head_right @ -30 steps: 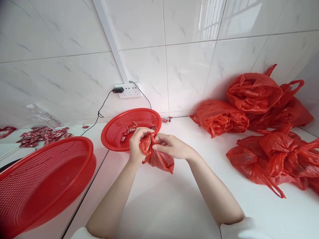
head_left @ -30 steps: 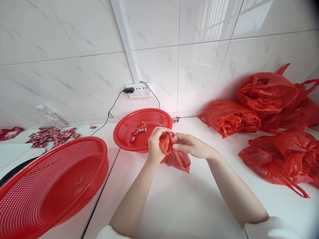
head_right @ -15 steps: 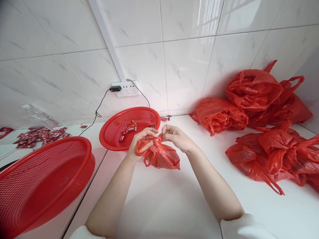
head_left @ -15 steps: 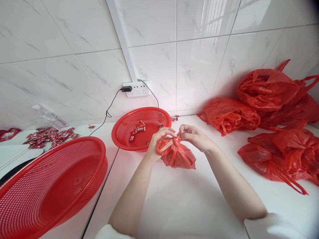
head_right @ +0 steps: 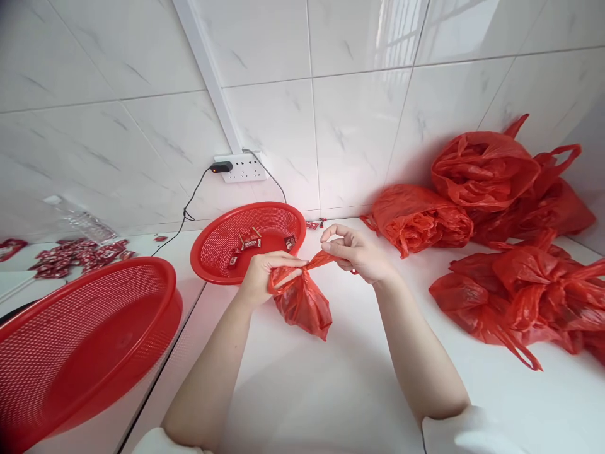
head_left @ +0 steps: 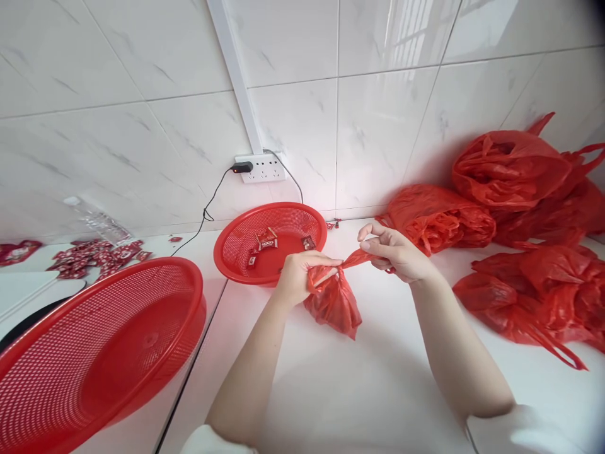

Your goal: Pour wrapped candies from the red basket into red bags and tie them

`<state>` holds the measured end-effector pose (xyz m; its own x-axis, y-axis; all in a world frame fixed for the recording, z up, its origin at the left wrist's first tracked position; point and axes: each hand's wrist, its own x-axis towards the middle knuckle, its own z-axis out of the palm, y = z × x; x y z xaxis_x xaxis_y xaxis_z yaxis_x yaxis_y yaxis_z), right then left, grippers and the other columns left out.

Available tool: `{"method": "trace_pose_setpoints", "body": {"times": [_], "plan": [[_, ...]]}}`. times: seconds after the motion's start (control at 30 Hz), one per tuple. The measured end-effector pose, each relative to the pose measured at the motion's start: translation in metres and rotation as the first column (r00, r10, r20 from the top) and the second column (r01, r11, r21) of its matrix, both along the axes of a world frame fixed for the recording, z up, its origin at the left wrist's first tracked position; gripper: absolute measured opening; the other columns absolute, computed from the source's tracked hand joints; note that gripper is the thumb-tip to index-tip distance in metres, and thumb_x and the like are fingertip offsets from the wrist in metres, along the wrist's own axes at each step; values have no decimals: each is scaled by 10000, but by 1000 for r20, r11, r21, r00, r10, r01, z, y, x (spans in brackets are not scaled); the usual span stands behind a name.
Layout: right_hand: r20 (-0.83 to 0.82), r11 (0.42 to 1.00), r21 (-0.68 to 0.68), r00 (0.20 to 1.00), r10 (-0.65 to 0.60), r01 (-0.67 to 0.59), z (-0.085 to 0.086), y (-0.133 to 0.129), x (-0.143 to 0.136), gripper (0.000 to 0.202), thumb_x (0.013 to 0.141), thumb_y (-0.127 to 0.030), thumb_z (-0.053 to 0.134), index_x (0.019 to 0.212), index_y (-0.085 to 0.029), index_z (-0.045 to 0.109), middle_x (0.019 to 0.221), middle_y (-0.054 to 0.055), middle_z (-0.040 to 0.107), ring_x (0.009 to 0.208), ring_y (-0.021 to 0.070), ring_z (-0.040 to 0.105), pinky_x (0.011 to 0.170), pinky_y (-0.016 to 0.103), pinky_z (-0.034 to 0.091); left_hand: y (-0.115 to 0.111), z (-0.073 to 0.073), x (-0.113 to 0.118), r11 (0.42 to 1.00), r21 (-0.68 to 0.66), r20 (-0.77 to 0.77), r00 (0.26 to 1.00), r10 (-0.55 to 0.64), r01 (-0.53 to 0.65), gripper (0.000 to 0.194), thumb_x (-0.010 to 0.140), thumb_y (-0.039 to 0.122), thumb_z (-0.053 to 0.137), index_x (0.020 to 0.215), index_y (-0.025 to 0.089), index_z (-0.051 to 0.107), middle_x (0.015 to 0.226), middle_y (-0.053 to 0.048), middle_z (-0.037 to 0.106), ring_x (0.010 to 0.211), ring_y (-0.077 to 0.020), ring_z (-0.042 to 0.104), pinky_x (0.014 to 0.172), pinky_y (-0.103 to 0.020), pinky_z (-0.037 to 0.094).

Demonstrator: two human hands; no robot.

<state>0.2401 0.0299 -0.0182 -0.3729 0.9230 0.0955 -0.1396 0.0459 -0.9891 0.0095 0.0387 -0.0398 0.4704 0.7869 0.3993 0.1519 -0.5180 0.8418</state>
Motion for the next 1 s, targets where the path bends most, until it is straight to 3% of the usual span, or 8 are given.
{"method": "trace_pose_setpoints", "body": {"times": [0.07,0.17,0.27,0.47,0.67,0.77,0.87,1.0], "plan": [[35,999,30,998,-47,46,2,-2,3,242,801,-386,662,837,-218,492,516,-101,239,414,42,162,406,222,108,-1,3,-1,999,35,8,1000,14,-14,202,797,292,660,972,245,749,1050,-88,655,973,-224,615,840,-349,496],[93,990,59,987,-131,126,4,-2,7,250,798,-407,656,832,-215,501,529,-92,232,426,48,171,416,229,112,1,8,-3,1000,-21,146,989,12,-9,192,860,315,577,933,238,738,1125,-76,614,1084,-217,563,907,-339,467],[162,981,79,969,-189,178,4,-1,11,265,789,-436,652,850,-217,516,540,-79,263,440,57,189,423,233,126,4,10,-3,998,-55,224,974,42,-30,185,874,309,546,865,203,697,987,-59,632,989,-190,582,876,-319,459],[248,966,119,935,-254,231,4,-1,13,296,777,-478,641,860,-217,526,561,-67,286,461,65,205,430,231,159,4,10,-5,987,-162,85,996,-7,21,181,787,240,524,618,177,541,848,-52,584,840,-192,538,778,-327,436],[411,954,210,866,-285,214,5,-3,8,327,828,-529,552,883,-207,541,574,-55,309,510,83,268,455,228,202,4,10,-7,908,-379,256,963,-83,179,278,782,316,500,553,200,395,583,-3,412,632,-158,462,690,-325,407],[508,954,236,813,-284,186,0,1,4,351,840,-548,513,905,-206,558,582,-53,327,519,88,288,465,230,220,3,14,-11,917,-392,128,992,-19,68,415,826,393,516,518,200,316,525,37,286,549,-124,384,645,-297,379],[599,959,258,759,-256,120,-7,6,0,333,830,-533,521,927,-220,581,591,-49,378,543,99,346,492,232,270,1,21,-20,942,-328,-162,987,21,-74,397,788,410,583,528,187,383,539,41,335,536,-105,359,567,-264,317],[725,967,248,651,-225,58,-15,10,2,217,787,-435,571,835,-223,587,658,-18,513,580,119,432,508,247,317,-1,29,-36,954,-260,-427,904,25,-149,373,756,418,588,512,182,432,527,37,436,517,-102,387,517,-253,289]]}}
